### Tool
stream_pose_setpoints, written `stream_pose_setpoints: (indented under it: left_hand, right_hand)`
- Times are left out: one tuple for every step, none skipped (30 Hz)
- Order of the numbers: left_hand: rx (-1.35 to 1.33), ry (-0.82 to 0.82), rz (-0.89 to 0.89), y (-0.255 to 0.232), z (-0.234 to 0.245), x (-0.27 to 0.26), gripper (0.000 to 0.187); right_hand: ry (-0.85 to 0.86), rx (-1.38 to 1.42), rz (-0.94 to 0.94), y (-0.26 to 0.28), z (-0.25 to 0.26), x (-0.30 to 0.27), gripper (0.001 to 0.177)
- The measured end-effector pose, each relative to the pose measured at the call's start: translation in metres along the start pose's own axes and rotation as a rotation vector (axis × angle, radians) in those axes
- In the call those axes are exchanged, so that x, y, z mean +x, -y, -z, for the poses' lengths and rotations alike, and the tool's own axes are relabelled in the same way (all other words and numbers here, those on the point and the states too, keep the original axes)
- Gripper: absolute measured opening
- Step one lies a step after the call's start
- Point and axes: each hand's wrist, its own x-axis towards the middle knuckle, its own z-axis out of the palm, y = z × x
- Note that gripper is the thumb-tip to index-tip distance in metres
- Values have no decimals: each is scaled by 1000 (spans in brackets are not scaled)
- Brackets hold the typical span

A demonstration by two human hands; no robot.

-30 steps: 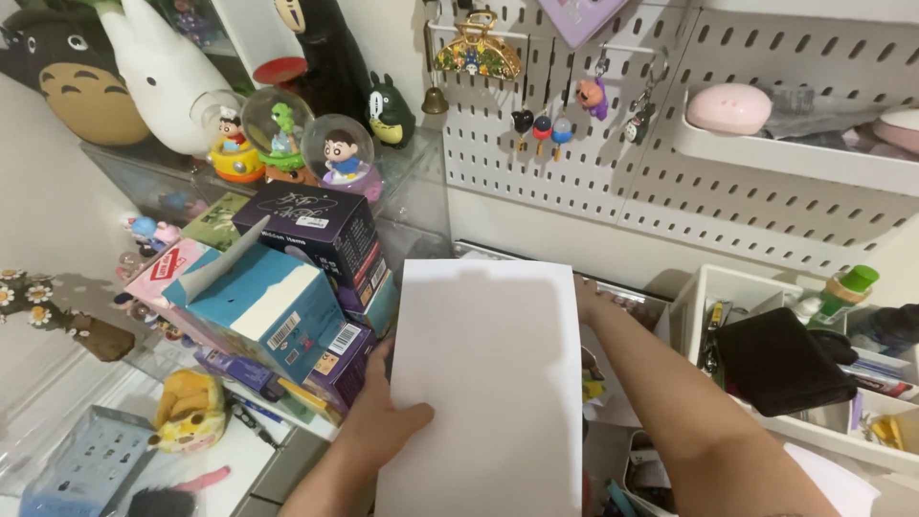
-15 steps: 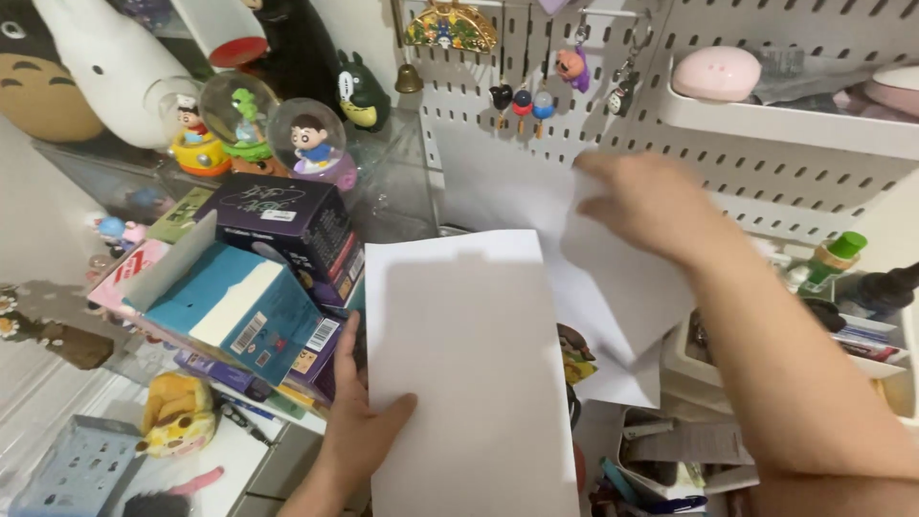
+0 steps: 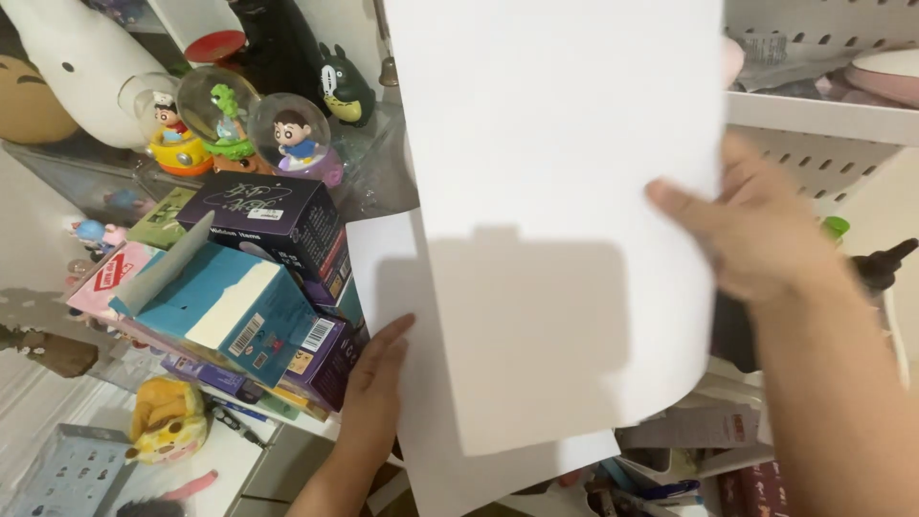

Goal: The person is opening several cardboard and product boxes and handling several sheets of paper.

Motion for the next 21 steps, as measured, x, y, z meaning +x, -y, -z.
stream_pose_setpoints:
  left_hand:
    - [-87, -15, 206, -11, -2, -1, 56]
    - [-87, -15, 206, -2, -2, 3, 56]
    - [-296, 70, 232, 8, -1, 6, 64]
    - [-505, 156, 257, 17, 0, 10, 74]
    - [-507, 156, 255, 16, -1, 12, 74]
    - [-616, 127, 343, 15, -2, 13, 77]
    - [-723, 93, 431, 13, -2, 14, 81]
    - [-723, 90, 429, 17, 0, 18, 81]
    - [-785, 118, 408, 22, 3, 21, 86]
    - [-847, 146, 387, 27, 5, 24, 92]
    - [-846, 145, 392, 24, 4, 23, 92]
    - [-761, 139, 364, 21, 3, 21, 85]
    - [-678, 138, 333, 17, 1, 22, 78]
    - [-680, 141, 335, 21, -1, 23, 78]
    - [-191, 235, 108, 25, -4, 25, 72]
    - [298, 315, -123, 29, -7, 27, 67]
    - [296, 312, -126, 25, -7, 26, 67]
    - [100, 313, -29, 21, -6, 24, 68]
    - [-97, 310, 68, 17, -6, 22, 68]
    - [-100, 306, 64, 13, -5, 20, 68]
    - [-396, 299, 206, 8, -4, 18, 69]
  right_hand:
    - [-69, 129, -267, 0, -16, -5, 34]
    - [-69, 128, -266, -3, -30, -13, 34]
    - [-43, 98, -411, -7, -45, -20, 39]
    - [-19, 67, -555, -11, -60, -27, 45]
    - [-20, 66, -554, -41, -64, -28, 45]
    - [73, 150, -541, -72, -68, -30, 46]
    - [170, 235, -527, -102, -73, -30, 47]
    - [174, 236, -525, -101, -71, -29, 47]
    - [258, 383, -482, -101, -69, -29, 48]
    - [342, 529, -436, -101, -68, -29, 49]
    - [341, 530, -440, -87, -65, -32, 49]
    - [370, 649, -421, -73, -61, -34, 50]
    - [398, 764, -396, -58, -57, -36, 51]
    - [394, 762, -397, -56, -55, -37, 51]
    - [407, 896, -377, -53, -53, -37, 49]
    - [419, 1031, -355, -49, -51, -38, 47]
    - [422, 1029, -352, -56, -46, -37, 47]
    - [429, 1125, -325, -62, -41, -37, 44]
    - [437, 1221, -299, -69, -36, -36, 42]
    - [443, 1219, -298, -86, -35, -37, 42]
    - [390, 1175, -225, -103, -34, -37, 38]
